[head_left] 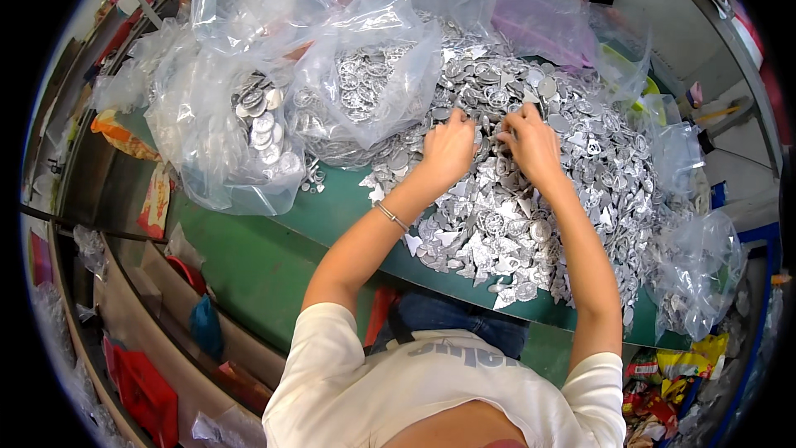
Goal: The person picks up and sorts small shiny metal parts by hand from a large pile on a green table, stacking them into small groups and placing them into nearby plastic bags and containers.
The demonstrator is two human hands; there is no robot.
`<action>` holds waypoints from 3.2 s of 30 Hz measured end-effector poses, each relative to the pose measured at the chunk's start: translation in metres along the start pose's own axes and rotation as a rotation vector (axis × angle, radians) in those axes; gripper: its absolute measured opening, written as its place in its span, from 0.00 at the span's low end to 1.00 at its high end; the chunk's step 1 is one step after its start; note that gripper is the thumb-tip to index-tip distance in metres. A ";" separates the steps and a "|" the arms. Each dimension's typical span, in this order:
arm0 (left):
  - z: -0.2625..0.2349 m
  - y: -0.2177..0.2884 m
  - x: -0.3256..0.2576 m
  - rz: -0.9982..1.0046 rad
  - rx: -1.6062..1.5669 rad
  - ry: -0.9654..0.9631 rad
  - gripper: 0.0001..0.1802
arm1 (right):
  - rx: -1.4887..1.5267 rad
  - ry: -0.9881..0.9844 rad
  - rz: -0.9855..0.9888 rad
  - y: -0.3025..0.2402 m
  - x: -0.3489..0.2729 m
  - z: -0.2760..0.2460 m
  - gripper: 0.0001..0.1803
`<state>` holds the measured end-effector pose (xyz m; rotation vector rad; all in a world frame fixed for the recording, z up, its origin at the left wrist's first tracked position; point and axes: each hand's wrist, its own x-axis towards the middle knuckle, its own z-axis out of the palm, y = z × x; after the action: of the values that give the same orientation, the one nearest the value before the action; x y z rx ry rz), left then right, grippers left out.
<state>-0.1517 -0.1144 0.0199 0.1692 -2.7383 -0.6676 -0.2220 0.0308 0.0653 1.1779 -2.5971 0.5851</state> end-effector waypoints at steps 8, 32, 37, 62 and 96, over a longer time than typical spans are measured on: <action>0.022 -0.011 0.002 -0.070 0.013 0.194 0.09 | 1.879 0.117 0.692 0.050 -0.041 -0.050 0.10; 0.003 -0.018 -0.006 -0.478 -2.111 -0.612 0.15 | -0.191 0.267 0.023 0.083 -0.005 -0.030 0.09; 0.013 0.000 -0.017 -0.451 -2.035 -0.697 0.18 | 1.047 0.268 0.545 0.081 -0.021 -0.035 0.12; 0.039 0.027 -0.050 -0.354 -2.398 -0.934 0.23 | 0.554 -0.253 0.229 -0.027 -0.045 -0.045 0.17; 0.011 0.044 -0.054 -0.609 -2.257 -0.726 0.12 | -0.243 0.176 0.167 0.038 -0.022 -0.015 0.13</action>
<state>-0.1067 -0.0609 0.0160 0.1525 -0.5619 -3.5308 -0.2363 0.0748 0.0609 0.8041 -2.5423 0.3712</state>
